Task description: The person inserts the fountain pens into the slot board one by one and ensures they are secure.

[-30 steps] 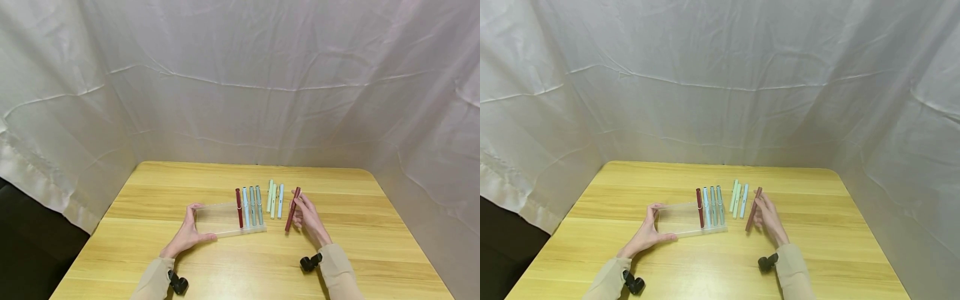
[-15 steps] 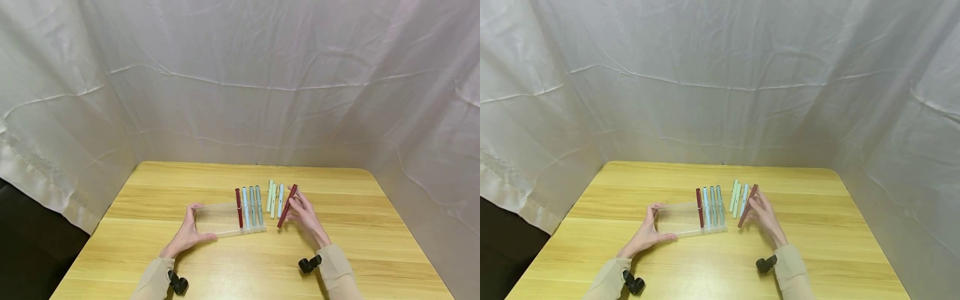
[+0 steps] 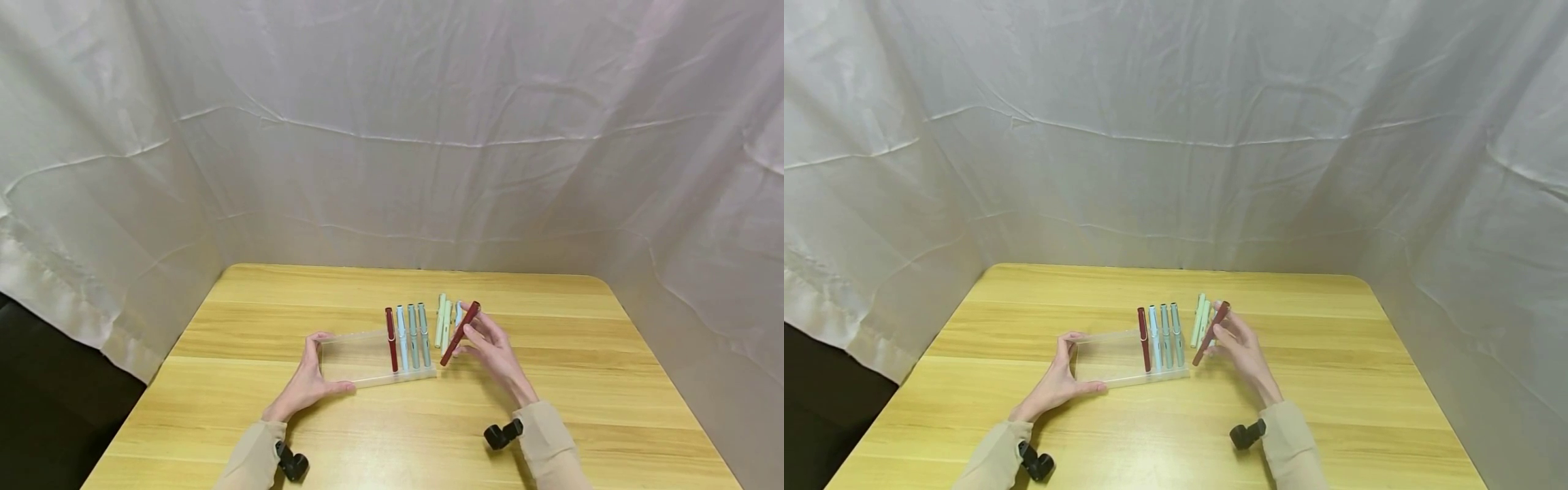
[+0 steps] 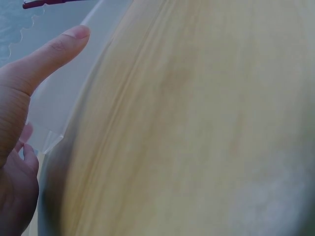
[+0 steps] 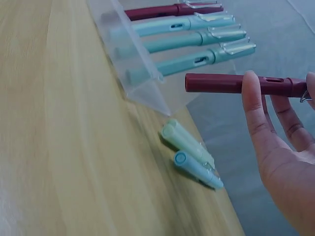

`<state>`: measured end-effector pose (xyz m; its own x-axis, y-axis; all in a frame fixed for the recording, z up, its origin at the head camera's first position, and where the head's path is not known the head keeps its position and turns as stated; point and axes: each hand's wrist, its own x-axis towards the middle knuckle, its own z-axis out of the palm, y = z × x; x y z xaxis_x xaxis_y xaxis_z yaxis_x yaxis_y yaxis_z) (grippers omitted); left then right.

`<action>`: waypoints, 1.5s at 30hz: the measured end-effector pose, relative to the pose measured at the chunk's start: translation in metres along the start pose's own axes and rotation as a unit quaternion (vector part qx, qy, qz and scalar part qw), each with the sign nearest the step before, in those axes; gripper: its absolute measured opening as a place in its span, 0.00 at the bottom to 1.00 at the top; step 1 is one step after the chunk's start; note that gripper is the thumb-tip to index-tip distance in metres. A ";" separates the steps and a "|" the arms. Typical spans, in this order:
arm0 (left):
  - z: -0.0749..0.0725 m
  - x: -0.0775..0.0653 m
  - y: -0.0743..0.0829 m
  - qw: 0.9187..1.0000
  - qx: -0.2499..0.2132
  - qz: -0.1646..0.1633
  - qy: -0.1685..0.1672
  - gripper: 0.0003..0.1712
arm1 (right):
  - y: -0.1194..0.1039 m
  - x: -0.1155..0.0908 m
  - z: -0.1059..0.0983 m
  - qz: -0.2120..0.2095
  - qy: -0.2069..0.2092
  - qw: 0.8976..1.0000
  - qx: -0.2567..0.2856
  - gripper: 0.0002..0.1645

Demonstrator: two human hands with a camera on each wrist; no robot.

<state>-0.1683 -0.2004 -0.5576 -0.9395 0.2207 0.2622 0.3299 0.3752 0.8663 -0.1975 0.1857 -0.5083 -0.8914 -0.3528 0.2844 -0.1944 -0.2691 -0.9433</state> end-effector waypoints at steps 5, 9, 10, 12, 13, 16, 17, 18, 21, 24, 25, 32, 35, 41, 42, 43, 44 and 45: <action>0.000 0.000 0.001 1.000 0.002 -0.003 -0.001 0.63 | -0.003 0.001 0.008 -0.004 0.001 1.000 -0.023 0.28; 0.001 0.000 0.000 1.000 0.002 0.002 -0.001 0.63 | -0.004 0.003 0.013 -0.011 0.001 0.999 -0.036 0.25; 0.001 0.000 -0.001 1.000 0.003 0.003 0.000 0.64 | -0.004 0.003 0.015 -0.015 0.000 0.999 -0.039 0.25; 0.001 0.000 -0.002 1.000 0.002 0.006 0.001 0.63 | -0.005 0.004 0.018 -0.021 0.004 0.999 -0.043 0.23; 0.002 0.000 -0.003 1.000 0.001 0.008 0.002 0.63 | -0.006 0.005 0.020 -0.022 0.007 0.999 -0.046 0.22; 0.002 0.001 -0.003 1.000 0.003 0.011 0.004 0.63 | -0.007 0.006 0.026 -0.019 0.020 0.997 -0.065 0.20; 0.002 0.001 -0.003 1.000 0.002 0.012 0.004 0.63 | -0.008 0.007 0.028 -0.016 0.026 0.997 -0.071 0.20; 0.002 0.001 -0.003 1.000 0.003 0.013 0.004 0.63 | -0.009 0.007 0.031 -0.013 0.030 0.997 -0.076 0.20; 0.001 0.001 -0.003 1.000 0.004 0.015 0.004 0.63 | -0.011 0.009 0.037 -0.006 0.037 0.996 -0.080 0.23; 0.001 0.001 -0.003 1.000 0.004 0.019 0.004 0.62 | -0.011 0.011 0.043 -0.005 0.041 0.996 -0.076 0.21; 0.001 0.001 -0.003 1.000 0.003 0.020 0.004 0.62 | -0.011 0.012 0.044 -0.005 0.042 0.996 -0.074 0.19; 0.001 0.001 -0.003 1.000 0.000 0.022 0.004 0.61 | -0.009 0.017 0.054 -0.008 0.053 0.995 -0.079 0.21; 0.002 0.001 -0.002 1.000 -0.002 0.018 0.005 0.62 | -0.009 0.019 0.059 -0.005 0.057 0.994 -0.093 0.25; 0.002 0.000 -0.001 1.000 -0.001 0.007 0.005 0.62 | -0.007 0.022 0.067 -0.010 0.053 0.993 -0.106 0.23; 0.002 0.001 -0.001 1.000 0.000 0.005 0.005 0.62 | -0.007 0.022 0.069 -0.011 0.051 0.993 -0.108 0.23; 0.002 0.000 -0.001 1.000 -0.001 0.006 0.005 0.62 | -0.007 0.023 0.071 -0.012 0.048 0.993 -0.109 0.23; 0.002 0.000 -0.001 1.000 -0.001 0.006 0.005 0.62 | -0.006 0.024 0.072 -0.014 0.046 0.992 -0.112 0.23; 0.002 0.000 -0.001 1.000 -0.002 0.006 0.005 0.62 | -0.006 0.024 0.074 -0.016 0.045 0.992 -0.115 0.23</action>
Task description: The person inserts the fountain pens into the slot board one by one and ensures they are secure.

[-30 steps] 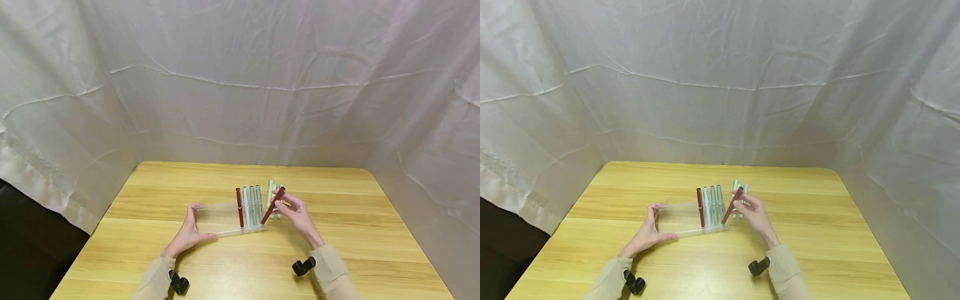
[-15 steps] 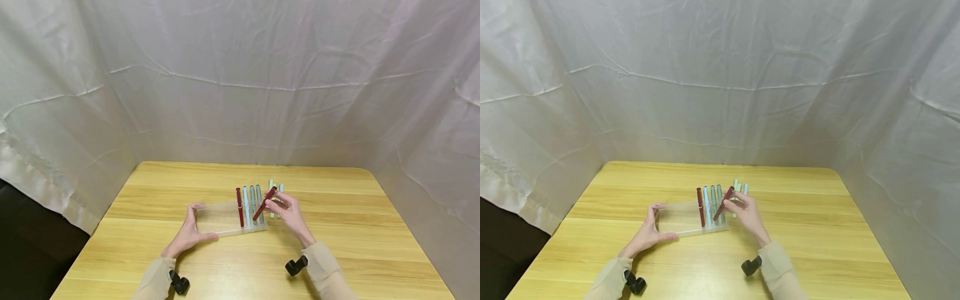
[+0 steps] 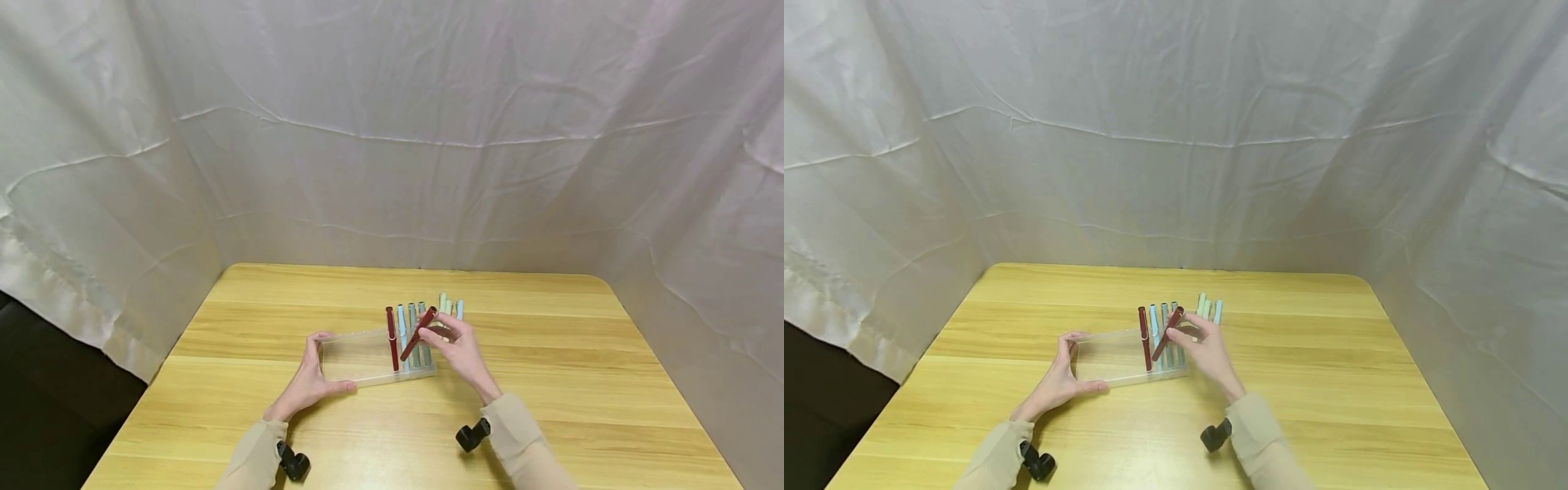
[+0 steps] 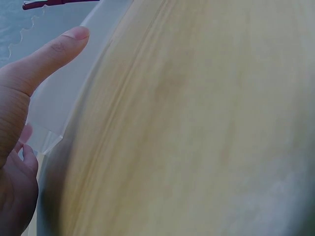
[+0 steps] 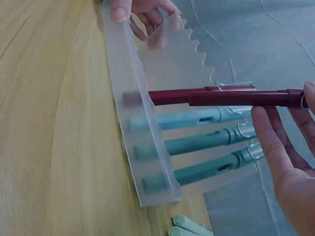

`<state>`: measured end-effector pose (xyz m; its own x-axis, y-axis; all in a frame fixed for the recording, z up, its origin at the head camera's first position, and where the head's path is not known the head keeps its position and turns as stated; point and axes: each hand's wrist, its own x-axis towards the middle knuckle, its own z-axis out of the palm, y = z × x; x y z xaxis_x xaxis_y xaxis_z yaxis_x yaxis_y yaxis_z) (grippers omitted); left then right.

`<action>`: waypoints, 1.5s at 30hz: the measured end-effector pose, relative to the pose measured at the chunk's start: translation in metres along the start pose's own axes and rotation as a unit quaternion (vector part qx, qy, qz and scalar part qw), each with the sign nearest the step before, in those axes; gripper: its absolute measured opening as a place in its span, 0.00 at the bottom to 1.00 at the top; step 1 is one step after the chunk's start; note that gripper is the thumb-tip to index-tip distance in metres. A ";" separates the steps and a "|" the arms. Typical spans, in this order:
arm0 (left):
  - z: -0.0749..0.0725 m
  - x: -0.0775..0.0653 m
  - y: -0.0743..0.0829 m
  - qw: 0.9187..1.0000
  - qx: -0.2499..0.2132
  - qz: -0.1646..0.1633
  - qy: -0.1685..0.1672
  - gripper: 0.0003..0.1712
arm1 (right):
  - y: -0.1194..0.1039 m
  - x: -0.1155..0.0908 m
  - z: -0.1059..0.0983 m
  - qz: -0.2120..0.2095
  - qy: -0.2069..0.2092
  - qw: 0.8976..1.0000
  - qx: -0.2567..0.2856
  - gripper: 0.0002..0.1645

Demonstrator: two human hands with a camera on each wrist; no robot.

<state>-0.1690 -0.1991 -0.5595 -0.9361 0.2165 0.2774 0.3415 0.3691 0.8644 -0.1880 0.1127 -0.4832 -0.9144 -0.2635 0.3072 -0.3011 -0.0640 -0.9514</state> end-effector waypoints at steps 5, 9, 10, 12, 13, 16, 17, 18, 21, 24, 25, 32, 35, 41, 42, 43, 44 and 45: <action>-0.001 0.001 0.001 1.000 -0.008 -0.001 -0.001 0.62 | 0.000 0.003 0.008 -0.003 -0.004 1.000 -0.010 0.21; -0.001 0.001 0.002 1.000 -0.007 -0.004 -0.004 0.62 | 0.001 0.005 0.014 -0.011 0.009 0.999 -0.031 0.20; -0.001 0.001 0.002 1.000 -0.006 -0.003 -0.004 0.62 | 0.001 0.006 0.016 -0.014 0.013 0.999 -0.039 0.20; -0.002 0.001 0.002 1.000 -0.003 -0.003 -0.004 0.62 | 0.001 0.006 0.019 -0.013 0.020 0.998 -0.057 0.21; -0.002 0.001 0.002 1.000 -0.003 -0.002 -0.004 0.62 | 0.000 0.006 0.021 -0.011 0.023 0.998 -0.065 0.22; -0.002 0.002 0.002 1.000 -0.002 -0.001 -0.003 0.62 | 0.000 0.007 0.025 -0.003 0.032 0.996 -0.080 0.26; -0.002 0.002 0.002 1.000 0.000 -0.002 -0.003 0.62 | 0.000 0.007 0.026 -0.002 0.035 0.996 -0.083 0.26; -0.002 0.002 0.002 1.000 0.001 -0.003 -0.003 0.62 | 0.000 0.008 0.027 -0.004 0.038 0.996 -0.086 0.27; -0.002 0.001 0.003 1.000 0.005 -0.008 -0.003 0.62 | 0.001 0.008 0.031 -0.013 0.045 0.994 -0.101 0.30; -0.002 0.001 0.003 1.000 0.007 -0.011 -0.003 0.63 | 0.002 0.008 0.035 -0.023 0.045 0.991 -0.122 0.32; -0.002 0.001 0.003 1.000 0.006 -0.012 -0.003 0.63 | 0.003 0.009 0.036 -0.027 0.042 0.990 -0.129 0.33; -0.002 0.001 0.002 1.000 0.005 -0.005 -0.002 0.62 | 0.009 0.009 0.043 -0.083 0.037 0.982 -0.163 0.33; -0.002 0.001 0.002 1.000 0.006 -0.004 0.000 0.63 | 0.013 0.010 0.046 -0.118 0.040 0.975 -0.182 0.33; -0.001 0.001 0.001 1.000 0.012 -0.001 0.000 0.64 | 0.017 0.012 0.053 -0.182 0.041 0.957 -0.224 0.33; -0.001 0.001 0.000 1.000 0.014 -0.001 0.000 0.64 | 0.017 0.012 0.054 -0.186 0.042 0.954 -0.232 0.34; -0.001 0.001 0.000 1.000 0.014 0.000 0.000 0.64 | 0.017 0.012 0.055 -0.188 0.043 0.951 -0.241 0.34; -0.001 0.001 0.000 1.000 0.015 0.000 -0.001 0.64 | 0.017 0.011 0.056 -0.189 0.045 0.949 -0.250 0.34; -0.001 0.001 0.000 1.000 0.014 0.001 -0.001 0.64 | 0.018 0.011 0.056 -0.190 0.045 0.946 -0.259 0.35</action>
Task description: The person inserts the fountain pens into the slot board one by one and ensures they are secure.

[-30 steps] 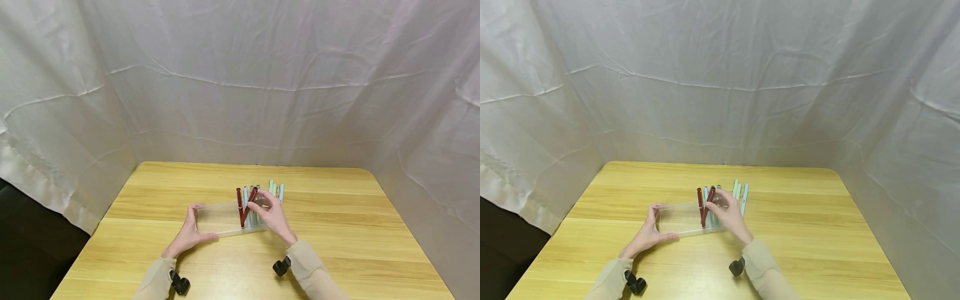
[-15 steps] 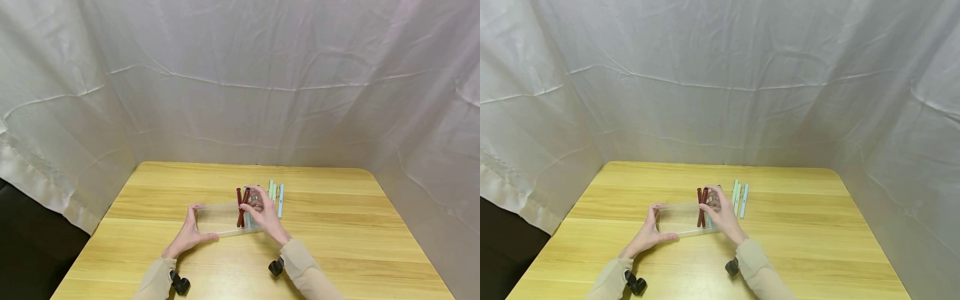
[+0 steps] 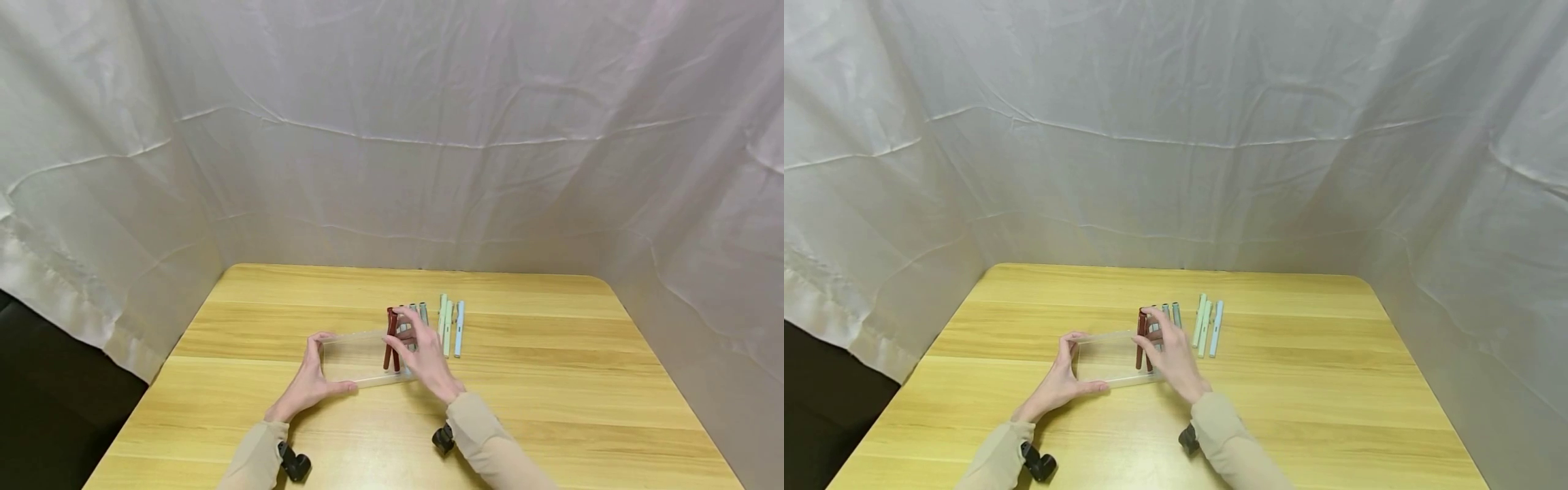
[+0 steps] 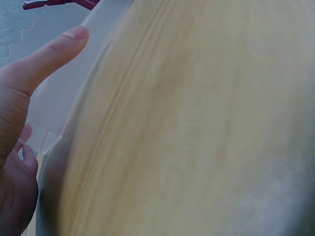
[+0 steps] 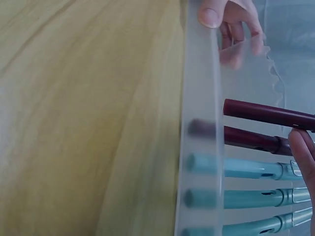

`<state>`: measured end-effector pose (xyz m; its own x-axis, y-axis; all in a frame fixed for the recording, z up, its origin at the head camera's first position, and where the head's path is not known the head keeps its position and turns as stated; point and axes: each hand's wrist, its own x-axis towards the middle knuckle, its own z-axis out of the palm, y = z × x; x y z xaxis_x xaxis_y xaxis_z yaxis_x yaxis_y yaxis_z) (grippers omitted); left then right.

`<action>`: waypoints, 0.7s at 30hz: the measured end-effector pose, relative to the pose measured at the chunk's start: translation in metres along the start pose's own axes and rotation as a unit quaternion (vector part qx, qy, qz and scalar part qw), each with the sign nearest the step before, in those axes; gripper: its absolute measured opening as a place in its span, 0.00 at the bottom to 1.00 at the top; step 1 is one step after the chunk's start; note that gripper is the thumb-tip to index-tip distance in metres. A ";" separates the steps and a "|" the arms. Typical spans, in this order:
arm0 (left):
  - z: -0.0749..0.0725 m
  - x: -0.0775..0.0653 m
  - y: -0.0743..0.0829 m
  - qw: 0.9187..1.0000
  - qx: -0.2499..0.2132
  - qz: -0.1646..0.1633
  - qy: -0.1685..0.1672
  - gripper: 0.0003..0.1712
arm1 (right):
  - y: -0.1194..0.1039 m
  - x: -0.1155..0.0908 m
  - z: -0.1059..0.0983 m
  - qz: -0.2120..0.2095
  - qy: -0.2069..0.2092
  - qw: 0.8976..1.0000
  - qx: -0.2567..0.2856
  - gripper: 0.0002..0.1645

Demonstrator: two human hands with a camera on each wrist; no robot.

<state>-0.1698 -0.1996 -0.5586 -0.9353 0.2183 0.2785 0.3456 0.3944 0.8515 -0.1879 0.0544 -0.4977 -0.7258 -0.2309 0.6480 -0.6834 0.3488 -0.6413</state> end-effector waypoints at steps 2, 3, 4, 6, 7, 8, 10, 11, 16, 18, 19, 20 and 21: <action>0.000 0.000 0.000 1.000 -0.001 -0.003 -0.001 0.64 | 0.000 -0.001 0.001 -0.005 0.000 1.000 -0.022 0.35; 0.000 0.000 0.001 1.000 -0.002 -0.005 -0.001 0.64 | -0.001 -0.002 0.002 -0.009 0.001 0.999 -0.034 0.35; 0.000 0.000 0.001 1.000 -0.003 -0.007 -0.001 0.65 | -0.001 -0.002 0.002 -0.013 0.001 0.999 -0.044 0.35; 0.000 -0.001 0.002 1.000 -0.004 -0.010 -0.002 0.65 | -0.001 -0.003 0.003 -0.018 0.000 0.998 -0.059 0.35; 0.000 -0.001 0.002 1.000 -0.004 -0.011 -0.002 0.65 | -0.001 -0.003 0.004 -0.019 -0.002 0.998 -0.066 0.35; 0.000 -0.001 0.002 1.000 -0.005 -0.012 -0.002 0.65 | -0.001 -0.004 0.004 -0.019 -0.005 0.997 -0.070 0.35; -0.001 -0.001 0.002 1.000 -0.006 -0.011 -0.001 0.65 | -0.002 -0.004 0.005 -0.012 -0.014 0.998 -0.068 0.35; -0.001 -0.001 0.002 1.000 -0.006 -0.011 -0.002 0.65 | -0.002 -0.004 0.005 -0.007 -0.019 0.998 -0.066 0.35; -0.001 0.000 0.001 1.000 -0.005 -0.009 -0.002 0.65 | -0.001 -0.005 0.006 0.012 -0.033 0.997 -0.062 0.34; -0.001 0.000 0.001 1.000 -0.004 -0.007 -0.002 0.65 | 0.000 -0.006 0.007 0.012 -0.035 0.997 -0.068 0.34; -0.001 0.000 0.001 1.000 -0.004 -0.008 -0.003 0.65 | 0.000 -0.006 0.007 0.010 -0.035 0.997 -0.074 0.34; -0.001 0.000 0.001 1.000 -0.004 -0.008 -0.003 0.64 | 0.000 -0.006 0.007 0.008 -0.035 0.996 -0.079 0.34; -0.001 0.000 0.001 1.000 -0.004 -0.009 -0.003 0.65 | 0.000 -0.006 0.007 0.005 -0.035 0.996 -0.083 0.34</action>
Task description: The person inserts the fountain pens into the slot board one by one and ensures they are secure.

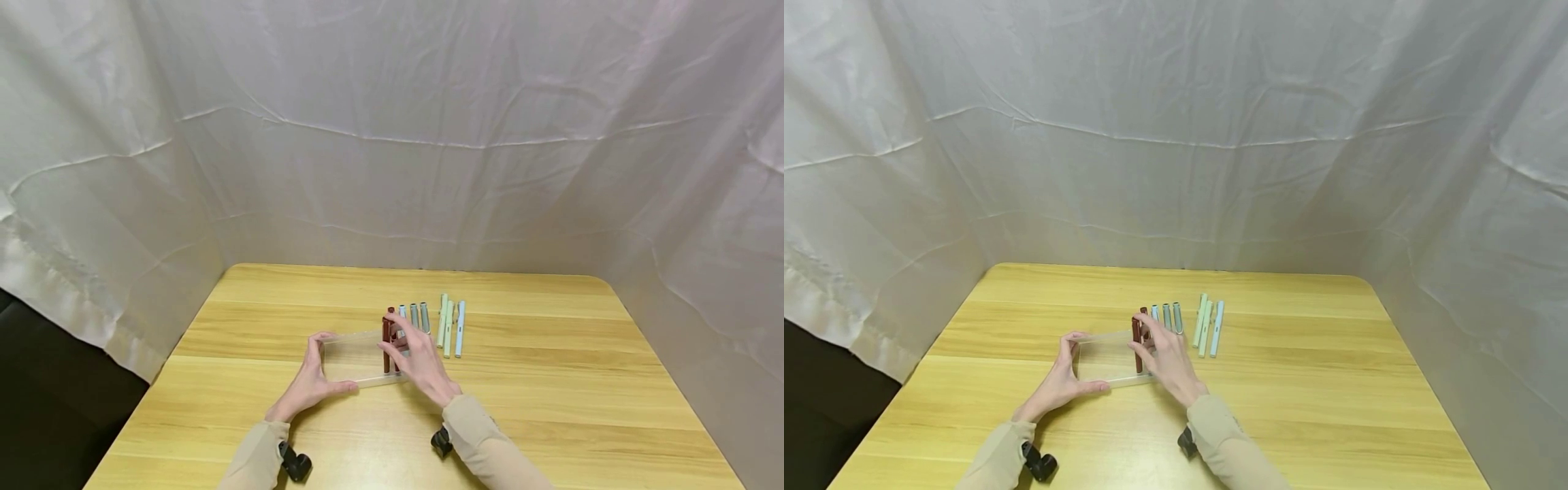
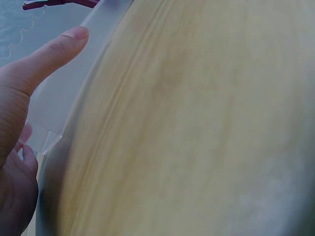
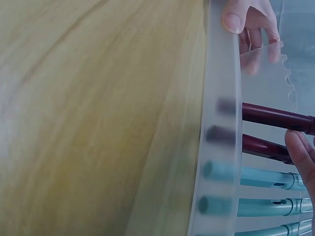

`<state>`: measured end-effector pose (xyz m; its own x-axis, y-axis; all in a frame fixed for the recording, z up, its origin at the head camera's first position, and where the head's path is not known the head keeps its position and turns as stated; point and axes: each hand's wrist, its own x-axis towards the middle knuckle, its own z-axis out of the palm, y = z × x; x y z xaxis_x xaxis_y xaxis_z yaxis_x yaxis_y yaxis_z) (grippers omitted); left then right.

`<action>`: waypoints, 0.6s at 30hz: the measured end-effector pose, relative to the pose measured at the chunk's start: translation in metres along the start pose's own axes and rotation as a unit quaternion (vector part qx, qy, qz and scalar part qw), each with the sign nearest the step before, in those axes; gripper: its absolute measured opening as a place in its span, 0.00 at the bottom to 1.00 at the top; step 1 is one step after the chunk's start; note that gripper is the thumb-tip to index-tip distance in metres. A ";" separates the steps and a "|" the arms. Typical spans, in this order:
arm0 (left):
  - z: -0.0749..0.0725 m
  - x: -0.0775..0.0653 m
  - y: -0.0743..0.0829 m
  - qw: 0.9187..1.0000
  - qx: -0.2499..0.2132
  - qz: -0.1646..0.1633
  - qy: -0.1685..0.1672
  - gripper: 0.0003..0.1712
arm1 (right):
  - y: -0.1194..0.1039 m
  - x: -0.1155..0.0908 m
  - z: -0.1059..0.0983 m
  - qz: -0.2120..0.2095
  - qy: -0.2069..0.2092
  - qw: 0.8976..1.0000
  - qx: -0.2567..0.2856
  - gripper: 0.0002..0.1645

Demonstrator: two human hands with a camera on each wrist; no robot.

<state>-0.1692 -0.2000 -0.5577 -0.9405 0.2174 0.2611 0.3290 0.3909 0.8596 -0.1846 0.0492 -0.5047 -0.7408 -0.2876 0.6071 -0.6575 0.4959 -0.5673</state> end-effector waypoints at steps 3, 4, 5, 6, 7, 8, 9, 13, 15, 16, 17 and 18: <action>0.000 0.000 -0.001 1.000 0.001 -0.002 0.000 0.64 | 0.000 0.000 0.000 -0.003 -0.004 1.000 -0.005 0.34; 0.000 0.000 -0.001 1.000 0.001 -0.001 0.000 0.64 | 0.000 0.000 0.000 -0.004 -0.004 1.000 -0.006 0.34; 0.000 0.000 -0.001 1.000 0.001 0.001 0.000 0.64 | 0.000 0.000 0.000 -0.004 -0.006 1.000 -0.005 0.34; 0.000 0.000 -0.001 1.000 0.002 0.003 0.001 0.64 | 0.000 0.000 0.000 -0.004 -0.008 1.000 -0.005 0.34; 0.000 0.000 -0.001 1.000 0.001 0.004 0.001 0.64 | 0.000 0.000 0.000 -0.005 -0.009 1.000 -0.005 0.34; 0.000 0.000 -0.002 1.000 0.001 0.004 0.002 0.64 | 0.000 0.000 0.000 -0.007 -0.010 1.000 -0.006 0.34; 0.000 0.000 -0.002 1.000 0.001 0.005 0.002 0.64 | 0.001 0.000 0.000 -0.009 -0.010 1.000 -0.010 0.33; 0.000 0.000 -0.001 1.000 0.005 0.005 0.002 0.64 | 0.001 0.001 0.000 -0.008 -0.017 1.000 -0.018 0.32; 0.000 0.000 -0.001 1.000 0.005 0.003 0.001 0.64 | -0.001 0.003 -0.001 -0.003 -0.026 1.000 -0.016 0.32; 0.000 0.000 -0.001 1.000 0.005 0.001 0.001 0.64 | -0.001 0.004 -0.002 -0.001 -0.032 0.999 -0.013 0.32; 0.000 0.000 -0.001 1.000 0.004 0.000 0.001 0.64 | -0.002 0.005 -0.003 0.000 -0.037 0.999 -0.011 0.32; 0.000 0.001 -0.001 1.000 0.004 0.001 0.000 0.64 | -0.003 0.006 -0.004 0.002 -0.042 0.999 -0.010 0.33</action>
<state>-0.1700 -0.1999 -0.5584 -0.9401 0.2175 0.2625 0.3309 0.3980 0.8556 -0.1868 0.0492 -0.4976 -0.7528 -0.3525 0.5559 -0.6523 0.5128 -0.5581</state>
